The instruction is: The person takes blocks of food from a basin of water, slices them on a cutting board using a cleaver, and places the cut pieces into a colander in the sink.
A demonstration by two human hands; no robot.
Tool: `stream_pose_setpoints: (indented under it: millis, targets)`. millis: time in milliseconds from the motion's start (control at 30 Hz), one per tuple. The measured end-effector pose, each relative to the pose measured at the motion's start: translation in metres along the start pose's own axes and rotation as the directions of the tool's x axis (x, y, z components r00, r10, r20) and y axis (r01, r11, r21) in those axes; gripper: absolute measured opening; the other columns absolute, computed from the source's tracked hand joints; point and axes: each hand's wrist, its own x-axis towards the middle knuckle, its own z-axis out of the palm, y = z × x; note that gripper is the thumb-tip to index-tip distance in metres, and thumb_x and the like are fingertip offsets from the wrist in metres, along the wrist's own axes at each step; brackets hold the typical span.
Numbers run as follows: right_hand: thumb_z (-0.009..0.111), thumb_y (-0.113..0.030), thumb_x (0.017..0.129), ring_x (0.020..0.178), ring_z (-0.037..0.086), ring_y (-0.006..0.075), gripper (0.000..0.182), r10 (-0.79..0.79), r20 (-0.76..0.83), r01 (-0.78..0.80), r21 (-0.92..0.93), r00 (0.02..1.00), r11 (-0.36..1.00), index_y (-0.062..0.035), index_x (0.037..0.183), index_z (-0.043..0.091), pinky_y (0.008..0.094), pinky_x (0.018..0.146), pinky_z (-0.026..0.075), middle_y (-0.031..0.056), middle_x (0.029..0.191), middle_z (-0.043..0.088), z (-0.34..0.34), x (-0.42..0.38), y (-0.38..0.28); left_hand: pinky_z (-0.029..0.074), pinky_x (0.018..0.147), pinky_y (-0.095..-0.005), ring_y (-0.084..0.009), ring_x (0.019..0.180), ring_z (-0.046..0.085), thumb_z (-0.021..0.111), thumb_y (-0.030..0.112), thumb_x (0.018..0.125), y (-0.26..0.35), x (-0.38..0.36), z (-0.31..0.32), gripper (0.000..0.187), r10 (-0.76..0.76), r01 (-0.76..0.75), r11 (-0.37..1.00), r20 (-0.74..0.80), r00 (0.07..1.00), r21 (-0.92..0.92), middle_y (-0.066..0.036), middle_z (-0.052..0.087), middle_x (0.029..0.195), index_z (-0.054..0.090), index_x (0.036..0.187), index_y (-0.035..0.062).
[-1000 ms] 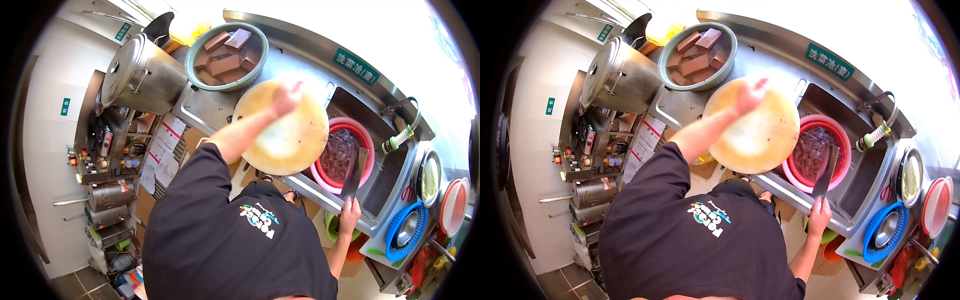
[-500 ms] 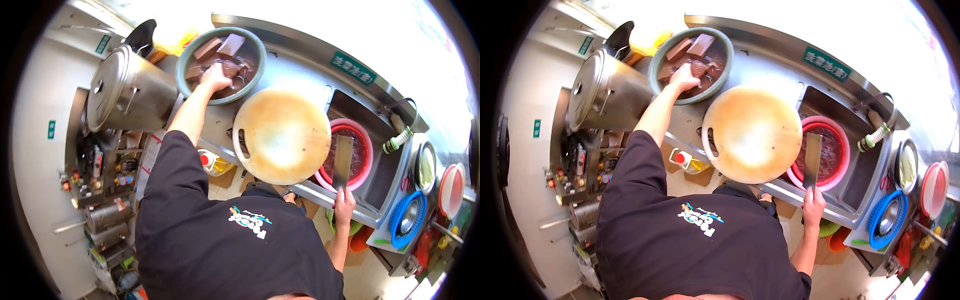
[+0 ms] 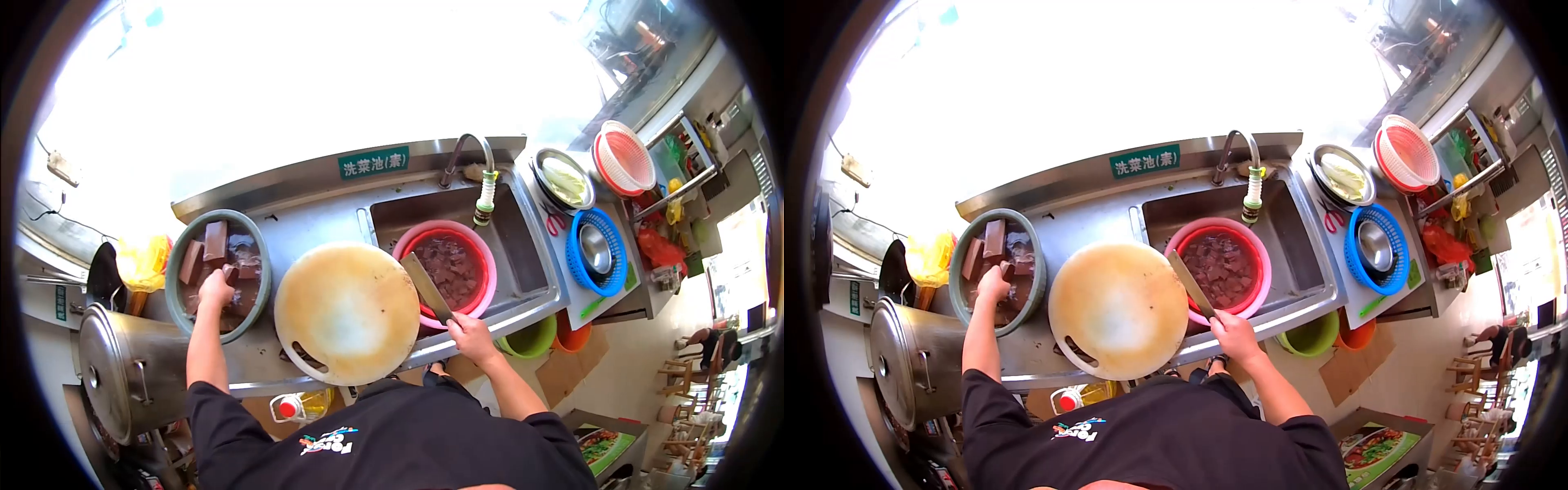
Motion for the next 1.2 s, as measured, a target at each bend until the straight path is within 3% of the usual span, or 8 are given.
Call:
stream_pose_setpoints:
  millis: [100, 233, 333, 600, 767, 900, 933, 1200]
  targets:
    - [0.061, -0.019, 0.094, 0.077, 0.068, 0.0379, 0.027, -0.019, -0.037, 0.018, -0.031, 0.999, 0.999, -0.0059, 0.117, 0.069, 0.0428, 0.068, 0.052, 0.0213, 0.083, 0.068, -0.001, -0.003, 0.001, 0.051, 0.092, -0.0497, -0.0403, 0.107, 0.065, 0.073, 0.029, 0.081, 0.010, -0.010, -0.008, 0.038, 0.091, -0.170, 0.950, -0.290, 0.953, -0.262, -0.019, 0.069, 0.109, 0.059, 0.110, 0.0075]
    - [0.060, -0.018, 0.095, 0.068, 0.066, 0.0300, 0.027, 0.078, -0.005, -0.078, 0.027, 0.997, 0.997, -0.0054, 0.117, 0.069, 0.0389, 0.065, 0.051, 0.0178, 0.076, 0.066, -0.006, -0.008, 0.001, 0.051, 0.097, -0.0453, -0.0370, 0.114, 0.065, 0.079, 0.033, 0.073, 0.005, 0.002, -0.008, 0.052, -0.001, 0.003, 1.000, 0.089, 0.996, -0.017, -0.021, 0.069, 0.116, 0.062, 0.113, 0.0038]
    - [0.059, -0.019, 0.096, 0.064, 0.063, 0.0276, 0.027, 0.041, -0.048, -0.038, 0.048, 0.998, 0.998, -0.0053, 0.117, 0.069, 0.0381, 0.062, 0.049, 0.0165, 0.073, 0.063, -0.008, -0.007, 0.005, 0.051, 0.097, -0.0467, -0.0382, 0.114, 0.064, 0.076, 0.036, 0.078, 0.018, -0.018, -0.019, 0.050, 0.014, -0.086, 0.946, -0.225, 0.974, -0.312, -0.022, 0.068, 0.117, 0.061, 0.114, 0.0047]
    - [0.060, -0.020, 0.096, 0.064, 0.063, 0.0269, 0.026, 0.118, 0.016, -0.119, 0.090, 0.993, 0.989, -0.0057, 0.116, 0.069, 0.0378, 0.061, 0.049, 0.0145, 0.071, 0.063, -0.017, -0.006, 0.014, 0.052, 0.093, -0.0454, -0.0362, 0.104, 0.068, 0.077, 0.033, 0.077, -0.025, -0.011, 0.025, 0.046, -0.016, -0.032, 0.962, -0.173, 0.985, -0.271, -0.022, 0.070, 0.112, 0.065, 0.110, 0.0019]
    - [0.060, -0.019, 0.096, 0.060, 0.063, 0.0243, 0.024, 0.050, -0.027, -0.047, 0.094, 0.998, 0.994, -0.0047, 0.113, 0.069, 0.0367, 0.059, 0.049, 0.0137, 0.068, 0.062, -0.021, -0.006, 0.027, 0.056, 0.076, -0.0354, -0.0205, 0.085, 0.069, 0.081, 0.011, 0.078, -0.047, -0.006, 0.014, 0.029, -0.126, 0.014, 0.368, -0.035, 0.991, -0.930, -0.008, 0.072, 0.097, 0.068, 0.104, 0.0035]
    - [0.060, -0.017, 0.097, 0.052, 0.060, 0.0178, 0.018, -0.114, -0.094, 0.117, 0.019, 0.989, 0.993, -0.0013, 0.103, 0.067, 0.0353, 0.052, 0.048, 0.0096, 0.063, 0.060, -0.025, 0.001, 0.039, 0.057, 0.089, -0.0428, -0.0262, 0.104, 0.067, 0.072, 0.015, 0.094, -0.008, -0.059, -0.042, 0.041, -0.092, -0.179, -0.411, -0.154, 0.984, -0.894, -0.007, 0.068, 0.117, 0.058, 0.132, 0.0068]
    - [0.059, -0.017, 0.098, 0.050, 0.057, 0.0138, 0.017, 0.143, -0.075, -0.122, 0.227, 0.987, 0.966, -0.0015, 0.093, 0.062, 0.0334, 0.049, 0.046, 0.0057, 0.060, 0.057, -0.028, 0.000, 0.018, 0.056, 0.090, -0.0438, -0.0271, 0.106, 0.067, 0.070, 0.018, 0.095, 0.003, -0.068, -0.050, 0.045, -0.076, -0.167, -0.496, -0.149, 0.986, -0.852, -0.009, 0.066, 0.122, 0.055, 0.136, 0.0082]
    - [0.056, -0.017, 0.101, 0.051, 0.053, 0.0086, 0.019, 0.157, 0.284, -0.293, 0.542, 0.946, 0.788, -0.0047, 0.087, 0.055, 0.0254, 0.046, 0.046, -0.0006, 0.066, 0.054, -0.001, 0.025, -0.007, 0.058, 0.087, -0.0420, -0.0218, 0.094, 0.070, 0.079, 0.021, 0.088, 0.190, -0.123, 0.079, 0.031, 0.088, 0.313, -0.489, 0.311, 0.946, -0.814, -0.006, 0.071, 0.105, 0.067, 0.113, 0.0076]
